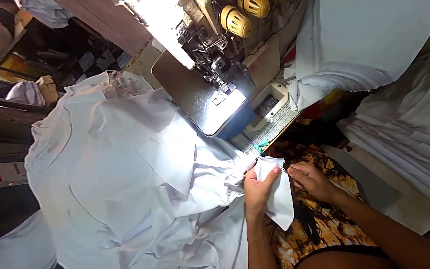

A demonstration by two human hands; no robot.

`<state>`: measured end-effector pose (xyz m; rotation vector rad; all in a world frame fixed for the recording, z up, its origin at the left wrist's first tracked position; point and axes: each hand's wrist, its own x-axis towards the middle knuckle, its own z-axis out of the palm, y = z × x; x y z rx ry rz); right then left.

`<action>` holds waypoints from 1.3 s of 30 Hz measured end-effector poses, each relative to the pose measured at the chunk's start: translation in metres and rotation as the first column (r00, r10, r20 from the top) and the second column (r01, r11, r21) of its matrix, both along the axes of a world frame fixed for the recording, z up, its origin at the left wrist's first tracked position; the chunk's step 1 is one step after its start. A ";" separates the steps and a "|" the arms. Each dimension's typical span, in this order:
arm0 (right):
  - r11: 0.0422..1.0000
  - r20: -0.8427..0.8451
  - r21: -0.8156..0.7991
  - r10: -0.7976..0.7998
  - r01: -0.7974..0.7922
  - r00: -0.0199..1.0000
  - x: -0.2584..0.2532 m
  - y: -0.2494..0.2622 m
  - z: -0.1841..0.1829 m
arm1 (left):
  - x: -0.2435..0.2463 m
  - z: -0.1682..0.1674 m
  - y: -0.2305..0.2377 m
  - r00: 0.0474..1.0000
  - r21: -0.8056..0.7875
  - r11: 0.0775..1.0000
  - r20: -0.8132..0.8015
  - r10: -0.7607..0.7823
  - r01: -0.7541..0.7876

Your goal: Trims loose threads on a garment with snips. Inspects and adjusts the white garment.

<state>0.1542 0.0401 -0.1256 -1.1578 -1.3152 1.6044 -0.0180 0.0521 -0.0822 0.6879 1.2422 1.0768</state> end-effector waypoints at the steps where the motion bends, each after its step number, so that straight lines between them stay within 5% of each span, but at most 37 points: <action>1: 1.000 0.003 0.003 -0.006 0.006 1.000 -0.001 0.001 0.001 | 0.000 0.001 0.000 1.000 -0.003 1.000 -0.006 0.005 -0.005; 12: 0.986 0.039 0.078 -0.153 0.150 0.987 -0.012 -0.001 -0.003 | 0.002 0.002 0.001 1.000 -0.031 0.999 -0.009 0.018 -0.018; 26: 0.999 0.044 -0.024 -0.046 0.047 0.998 -0.010 0.006 0.000 | 0.001 0.001 0.001 0.999 -0.006 0.999 -0.012 0.031 -0.032; 39: 0.989 0.140 0.102 -0.124 0.111 0.982 -0.017 0.014 0.000 | 0.004 -0.004 0.000 0.994 0.074 0.997 -0.112 0.008 0.000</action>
